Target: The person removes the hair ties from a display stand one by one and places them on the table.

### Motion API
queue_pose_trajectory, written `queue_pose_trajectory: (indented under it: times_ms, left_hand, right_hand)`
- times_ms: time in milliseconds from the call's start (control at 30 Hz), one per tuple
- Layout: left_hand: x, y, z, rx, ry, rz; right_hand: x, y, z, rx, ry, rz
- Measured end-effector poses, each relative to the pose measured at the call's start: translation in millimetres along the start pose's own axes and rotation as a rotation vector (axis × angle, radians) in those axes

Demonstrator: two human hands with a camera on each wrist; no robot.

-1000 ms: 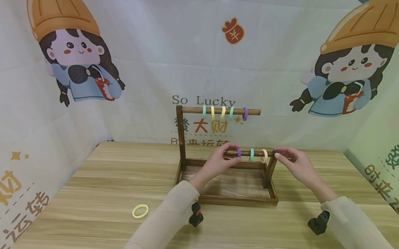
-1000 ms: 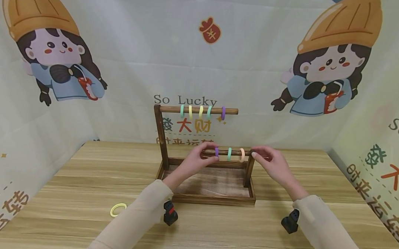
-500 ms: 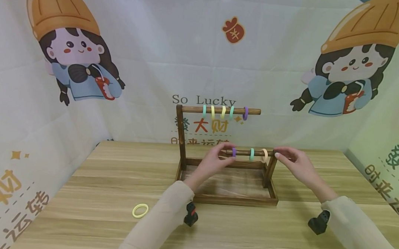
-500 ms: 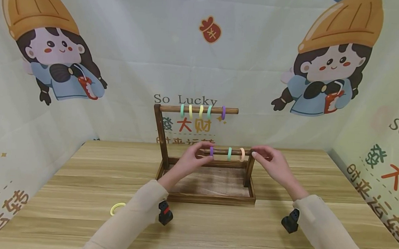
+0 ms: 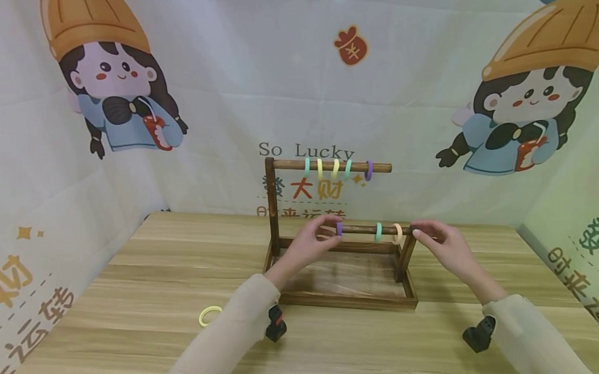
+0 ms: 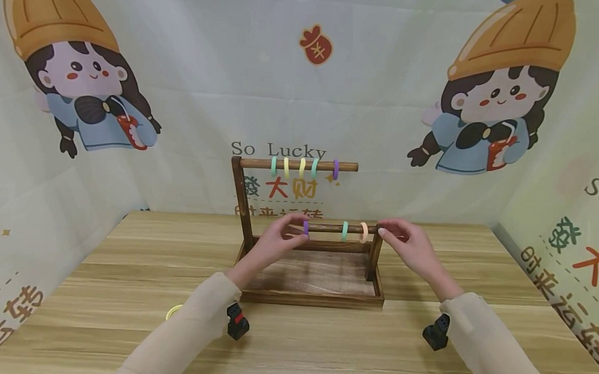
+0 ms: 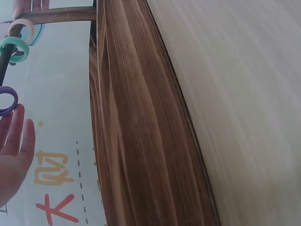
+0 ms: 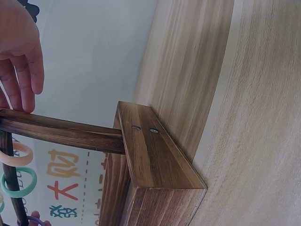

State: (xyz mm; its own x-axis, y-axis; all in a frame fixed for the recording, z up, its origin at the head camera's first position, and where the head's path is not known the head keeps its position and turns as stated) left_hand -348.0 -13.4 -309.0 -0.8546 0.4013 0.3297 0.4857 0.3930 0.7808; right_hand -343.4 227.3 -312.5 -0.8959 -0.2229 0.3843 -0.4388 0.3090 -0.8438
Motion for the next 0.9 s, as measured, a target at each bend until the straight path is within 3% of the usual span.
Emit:
queue_pose_trajectory:
  times_ms: [433, 900]
  left_hand:
    - [-9.2, -4.2, -13.2, 0.024, 0.057, 0.002]
    - [-19.3, -9.2, -21.0, -0.067, 0.045, 0.0]
  right_hand:
    - [-0.4, 0.2, 0.1, 0.013, -0.006, 0.0]
    - [1.0, 6.6, -0.1, -0.011, -0.007, 0.025]
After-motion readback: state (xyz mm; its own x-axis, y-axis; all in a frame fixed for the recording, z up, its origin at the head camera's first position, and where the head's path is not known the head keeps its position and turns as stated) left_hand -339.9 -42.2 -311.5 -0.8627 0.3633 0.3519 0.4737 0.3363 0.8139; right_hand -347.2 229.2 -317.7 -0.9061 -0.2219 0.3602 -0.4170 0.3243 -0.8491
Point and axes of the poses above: each hand's wrist, its own x-axis towards the middle knuckle, its own z-axis out of the palm, y = z × x, the point moved 8 cm from there along x, towards the middle knuckle, and after that the axes turned 15 degrees about x, right-handed, at the moved point
